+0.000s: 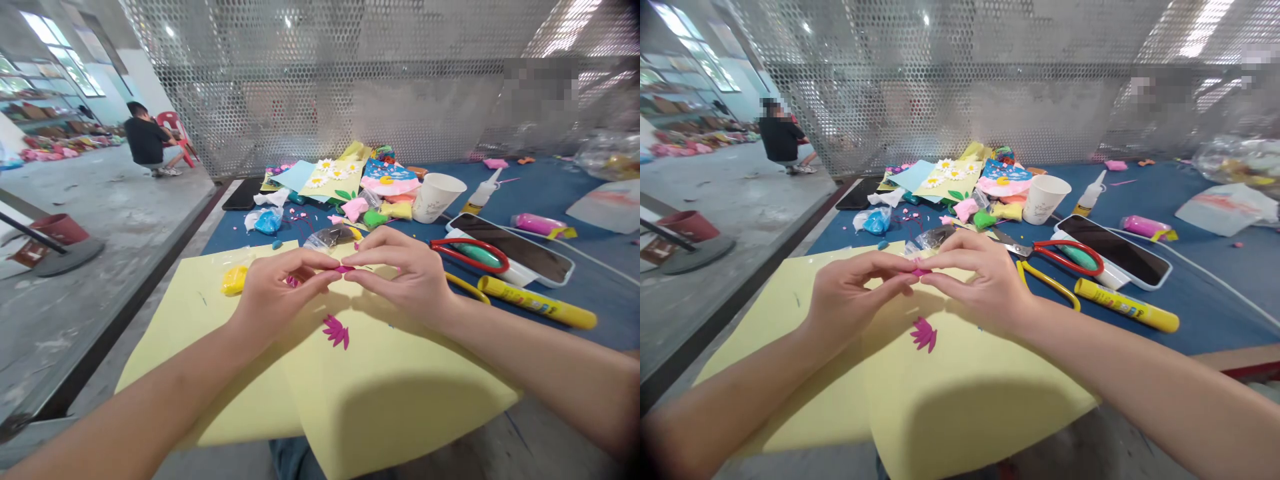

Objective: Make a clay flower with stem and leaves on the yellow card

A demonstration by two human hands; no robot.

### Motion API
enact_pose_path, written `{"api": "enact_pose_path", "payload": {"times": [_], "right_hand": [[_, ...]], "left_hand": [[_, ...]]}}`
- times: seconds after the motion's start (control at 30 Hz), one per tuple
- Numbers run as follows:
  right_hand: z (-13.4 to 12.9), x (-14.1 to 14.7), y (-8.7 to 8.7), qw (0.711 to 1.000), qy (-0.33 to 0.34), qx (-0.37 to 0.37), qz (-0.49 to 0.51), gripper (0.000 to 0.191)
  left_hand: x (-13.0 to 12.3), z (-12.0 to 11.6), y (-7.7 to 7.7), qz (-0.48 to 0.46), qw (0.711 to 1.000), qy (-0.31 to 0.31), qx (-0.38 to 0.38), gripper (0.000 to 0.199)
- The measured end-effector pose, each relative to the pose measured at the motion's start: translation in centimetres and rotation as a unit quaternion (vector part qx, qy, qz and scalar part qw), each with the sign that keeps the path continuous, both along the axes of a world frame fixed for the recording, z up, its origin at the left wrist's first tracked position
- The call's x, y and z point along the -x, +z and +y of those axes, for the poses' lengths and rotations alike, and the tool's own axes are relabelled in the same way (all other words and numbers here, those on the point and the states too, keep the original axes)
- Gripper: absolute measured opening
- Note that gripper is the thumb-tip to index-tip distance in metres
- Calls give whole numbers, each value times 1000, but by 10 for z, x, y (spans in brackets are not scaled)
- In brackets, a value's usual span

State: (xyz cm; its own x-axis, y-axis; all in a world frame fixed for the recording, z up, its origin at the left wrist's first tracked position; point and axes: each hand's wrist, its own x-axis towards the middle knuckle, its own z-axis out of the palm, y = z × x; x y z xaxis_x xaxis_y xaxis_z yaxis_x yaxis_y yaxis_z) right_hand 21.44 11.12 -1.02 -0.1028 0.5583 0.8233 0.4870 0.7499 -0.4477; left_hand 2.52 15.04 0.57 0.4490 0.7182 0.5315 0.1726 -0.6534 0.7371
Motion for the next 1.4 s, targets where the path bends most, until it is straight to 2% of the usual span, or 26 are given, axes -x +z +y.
{"api": "enact_pose_path", "payload": {"times": [0.1,0.23,0.4,0.53,0.7,0.9,1.03,1.2,1.4], "right_hand": [[-1,0,1,1000,-10,13,-7,19],[0,-2,0,1000,-26,1,-9,11],[0,-3,-1,999,-31,2,-8,12],[-1,-1,0,999,-30,6,-16,7],[-1,-2,-1,999,-24,18,-19,10],[-1,-5,-1,1000,-19,7,-19,13],[-1,-4,-2,1000,-20,9,-20,12],[-2,-2,-2,999,-22,10,-26,8],[-2,-2,1,999,-26,9,-18,10]], "left_hand": [[0,0,1,0,1000,7,-10,2],[1,1,0,5,1000,-3,-20,3],[1,2,-3,27,999,-31,-21,25],[2,0,-3,48,998,-11,-29,13],[3,1,-2,52,997,5,-57,10],[4,3,-4,62,993,-10,-97,9],[5,1,-3,56,993,-8,-102,15],[5,-2,-1,76,992,27,-101,9],[5,1,-1,63,993,14,-101,11]]}}
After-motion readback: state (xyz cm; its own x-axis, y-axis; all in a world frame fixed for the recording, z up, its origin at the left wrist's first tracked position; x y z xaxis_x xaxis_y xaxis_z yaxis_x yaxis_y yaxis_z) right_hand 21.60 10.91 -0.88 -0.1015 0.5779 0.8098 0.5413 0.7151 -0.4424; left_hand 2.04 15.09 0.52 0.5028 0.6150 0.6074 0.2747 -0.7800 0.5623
